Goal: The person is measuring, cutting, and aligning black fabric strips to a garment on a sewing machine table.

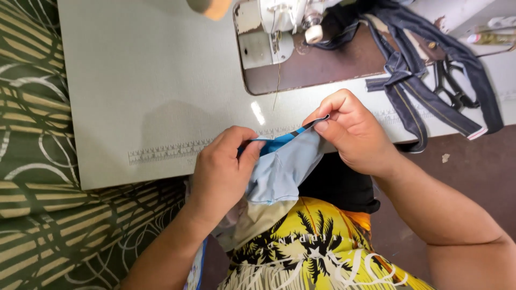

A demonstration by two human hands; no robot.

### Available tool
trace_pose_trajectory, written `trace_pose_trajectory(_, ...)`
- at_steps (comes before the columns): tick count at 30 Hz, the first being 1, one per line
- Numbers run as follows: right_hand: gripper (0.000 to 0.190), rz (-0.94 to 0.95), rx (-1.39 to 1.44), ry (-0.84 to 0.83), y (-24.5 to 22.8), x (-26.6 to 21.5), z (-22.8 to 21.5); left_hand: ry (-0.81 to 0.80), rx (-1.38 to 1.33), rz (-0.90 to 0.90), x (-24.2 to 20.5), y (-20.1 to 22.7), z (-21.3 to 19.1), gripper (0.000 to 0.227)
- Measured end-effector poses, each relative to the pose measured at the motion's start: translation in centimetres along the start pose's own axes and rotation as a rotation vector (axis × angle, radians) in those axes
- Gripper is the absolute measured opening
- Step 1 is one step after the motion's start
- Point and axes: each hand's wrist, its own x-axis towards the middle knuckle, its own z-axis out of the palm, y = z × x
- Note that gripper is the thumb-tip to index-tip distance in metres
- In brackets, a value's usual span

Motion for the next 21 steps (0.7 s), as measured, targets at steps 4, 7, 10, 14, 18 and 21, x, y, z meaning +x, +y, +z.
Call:
trace_pose_trajectory(4,0.012,-0.034,-0.007,0.091,0.3,0.8,-0.3,-0.087,-0.069,0.062,2.1,1.8,-1.7,0.019)
trace_pose_trajectory(7,0.012,-0.075,-0.008,0.13,0.3,1.7,-0.3,-0.206,-0.06,0.085,3.5,2.2,-2.5,0.03)
trace_pose_trajectory(10,0.012,-0.085,-0.03,0.139,0.1,2.2,-0.3,-0.302,-0.052,0.084,4.6,2.4,-2.9,0.027)
trace_pose_trajectory(14,0.01,-0.074,-0.093,0.148,1.1,1.8,-2.0,-0.32,-0.06,0.038,4.8,2.0,-3.1,0.025)
trace_pose_trajectory(18,0.011,-0.068,-0.091,0.15,-0.3,2.2,-0.3,-0.293,-0.028,0.061,5.1,2.1,-3.3,0.024)
trace_pose_trajectory(21,0.011,-0.054,-0.079,0.13,-0.6,1.8,-0.2,-0.278,0.009,0.063,4.7,2.3,-3.3,0.017)
